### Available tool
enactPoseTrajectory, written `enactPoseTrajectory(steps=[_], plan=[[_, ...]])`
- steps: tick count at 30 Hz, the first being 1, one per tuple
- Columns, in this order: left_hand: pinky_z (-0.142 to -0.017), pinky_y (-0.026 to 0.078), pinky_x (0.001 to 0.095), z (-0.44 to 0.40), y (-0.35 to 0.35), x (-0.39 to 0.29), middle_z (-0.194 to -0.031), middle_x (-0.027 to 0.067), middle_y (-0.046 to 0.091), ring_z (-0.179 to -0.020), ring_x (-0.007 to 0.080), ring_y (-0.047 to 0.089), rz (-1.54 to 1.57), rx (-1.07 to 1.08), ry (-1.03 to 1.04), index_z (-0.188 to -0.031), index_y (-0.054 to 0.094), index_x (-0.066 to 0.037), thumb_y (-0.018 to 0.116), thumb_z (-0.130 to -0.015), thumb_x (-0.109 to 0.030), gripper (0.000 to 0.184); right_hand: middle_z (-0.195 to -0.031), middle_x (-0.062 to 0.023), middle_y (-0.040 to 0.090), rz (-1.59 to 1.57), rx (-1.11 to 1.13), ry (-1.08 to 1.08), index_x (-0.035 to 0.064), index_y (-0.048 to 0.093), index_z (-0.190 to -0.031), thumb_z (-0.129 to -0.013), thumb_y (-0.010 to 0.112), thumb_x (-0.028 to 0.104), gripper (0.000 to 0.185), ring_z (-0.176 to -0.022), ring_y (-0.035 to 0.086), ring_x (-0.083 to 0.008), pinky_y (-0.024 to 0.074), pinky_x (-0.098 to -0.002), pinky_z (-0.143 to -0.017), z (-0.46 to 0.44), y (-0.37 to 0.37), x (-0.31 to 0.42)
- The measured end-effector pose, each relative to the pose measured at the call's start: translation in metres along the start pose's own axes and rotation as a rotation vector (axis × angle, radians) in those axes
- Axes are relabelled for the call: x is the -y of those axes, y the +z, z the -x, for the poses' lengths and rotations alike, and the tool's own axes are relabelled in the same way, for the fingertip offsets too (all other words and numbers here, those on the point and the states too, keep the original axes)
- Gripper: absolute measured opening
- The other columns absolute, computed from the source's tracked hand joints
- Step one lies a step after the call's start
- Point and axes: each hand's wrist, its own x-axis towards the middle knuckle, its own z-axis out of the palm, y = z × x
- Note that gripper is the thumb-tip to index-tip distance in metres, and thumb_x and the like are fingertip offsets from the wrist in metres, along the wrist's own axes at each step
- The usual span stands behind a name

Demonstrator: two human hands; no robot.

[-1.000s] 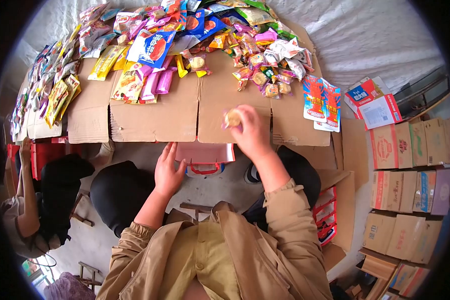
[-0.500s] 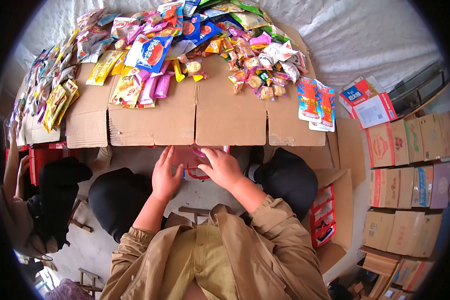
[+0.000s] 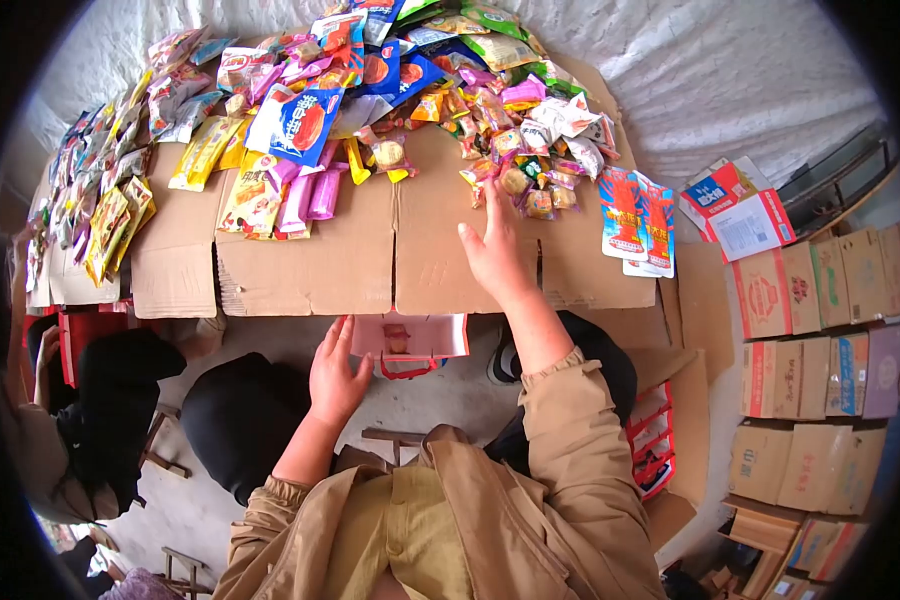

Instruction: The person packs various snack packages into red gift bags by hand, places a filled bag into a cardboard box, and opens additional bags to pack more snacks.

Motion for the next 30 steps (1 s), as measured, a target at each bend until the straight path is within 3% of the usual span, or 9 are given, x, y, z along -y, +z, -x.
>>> enactPoseTrajectory(steps=[1,4,10,12,14,16,20,26,30], plan=[[-0.102,0.053,0.0469,0.0,0.005,0.006,-0.151,0.0214,0.052,-0.12,0.0416,0.061,-0.062,-0.038,0.064,-0.154,0.045,-0.004,0.077,-0.087,-0.019,0.076,-0.167,-0.0308,0.027,-0.035,0.025,0.056,0.0016,0.024,-0.163,-0.095,0.071,0.013,0.084,-0.156,0.027,-0.0445,0.0253,-0.0489,-0.127,-0.008,-0.001,-0.003],[-0.102,0.053,0.0471,-0.001,0.005,0.006,-0.151,0.0217,0.053,-0.12,0.0419,0.061,-0.062,-0.034,0.064,-0.155,0.045,-0.004,0.077,-0.086,-0.018,0.077,-0.167,-0.031,0.027,0.078,0.026,0.085,0.0011,0.024,-0.163,-0.095,0.071,0.015,0.084,-0.156,0.027,-0.0444,0.0253,-0.0495,-0.127,-0.029,0.005,-0.014],[-0.102,0.052,0.0476,-0.002,0.005,0.008,-0.149,0.0227,0.054,-0.119,0.0431,0.061,-0.046,-0.045,0.091,-0.154,0.046,-0.004,0.077,-0.085,-0.017,0.076,-0.159,-0.0269,0.044,0.323,0.071,0.041,-0.0006,0.031,-0.159,-0.097,0.069,0.015,0.075,-0.15,0.039,-0.0432,0.0326,-0.0496,-0.123,-0.041,0.021,-0.012],[-0.101,0.052,0.0477,-0.002,0.004,0.007,-0.149,0.0227,0.054,-0.119,0.0431,0.061,-0.047,-0.042,0.087,-0.154,0.046,-0.004,0.077,-0.085,-0.017,0.076,-0.157,-0.0249,0.048,-0.243,0.0,0.001,0.0009,0.033,-0.159,-0.098,0.065,0.011,0.069,-0.146,0.046,-0.04,0.0382,-0.0463,-0.119,-0.04,0.025,-0.013],[-0.101,0.052,0.0477,-0.001,0.003,0.006,-0.149,0.0228,0.054,-0.119,0.0432,0.061,-0.047,-0.038,0.082,-0.154,0.047,-0.003,0.077,-0.086,-0.017,0.076,-0.16,-0.0227,0.045,-0.197,-0.004,-0.003,0.0032,0.027,-0.162,-0.102,0.058,0.006,0.068,-0.145,0.048,-0.0352,0.0402,-0.0426,-0.117,-0.042,0.029,-0.02],[-0.101,0.052,0.0478,-0.002,0.002,0.005,-0.149,0.0228,0.054,-0.119,0.043,0.061,-0.034,-0.034,0.089,-0.153,0.047,-0.004,0.078,-0.086,-0.018,0.076,-0.166,-0.022,0.038,-0.556,-0.047,0.076,0.0049,0.018,-0.166,-0.105,0.053,0.005,0.07,-0.149,0.044,-0.0321,0.0383,-0.0418,-0.118,-0.048,0.036,-0.029],[-0.101,0.052,0.0478,-0.001,0.002,0.006,-0.149,0.0228,0.054,-0.119,0.043,0.061,-0.028,-0.031,0.076,-0.153,0.047,-0.004,0.077,-0.086,-0.019,0.075,-0.172,-0.02,0.026,-0.618,-0.007,0.164,0.0095,0.01,-0.169,-0.107,0.045,-0.002,0.072,-0.16,0.024,-0.026,0.0244,-0.0354,-0.125,-0.064,0.034,-0.039],[-0.101,0.052,0.048,-0.002,0.004,0.007,-0.148,0.0232,0.055,-0.117,0.0433,0.06,-0.053,-0.018,0.066,-0.154,0.046,-0.003,0.077,-0.086,-0.019,0.076,-0.17,-0.0188,0.033,-0.419,-0.013,0.118,0.0076,0.017,-0.167,-0.104,0.043,-0.002,0.069,-0.158,0.031,-0.026,0.028,-0.0333,-0.123,-0.076,0.033,-0.052],[-0.1,0.052,0.0484,-0.003,0.001,0.004,-0.147,0.0239,0.055,-0.116,0.0436,0.061,-0.045,-0.004,0.068,-0.153,0.046,-0.002,0.077,-0.086,-0.019,0.076,-0.161,-0.0132,0.048,-0.171,0.053,0.2,0.0078,0.023,-0.164,-0.102,0.046,0.002,0.067,-0.148,0.044,-0.0341,0.0379,-0.0428,-0.12,-0.073,0.025,-0.024]])
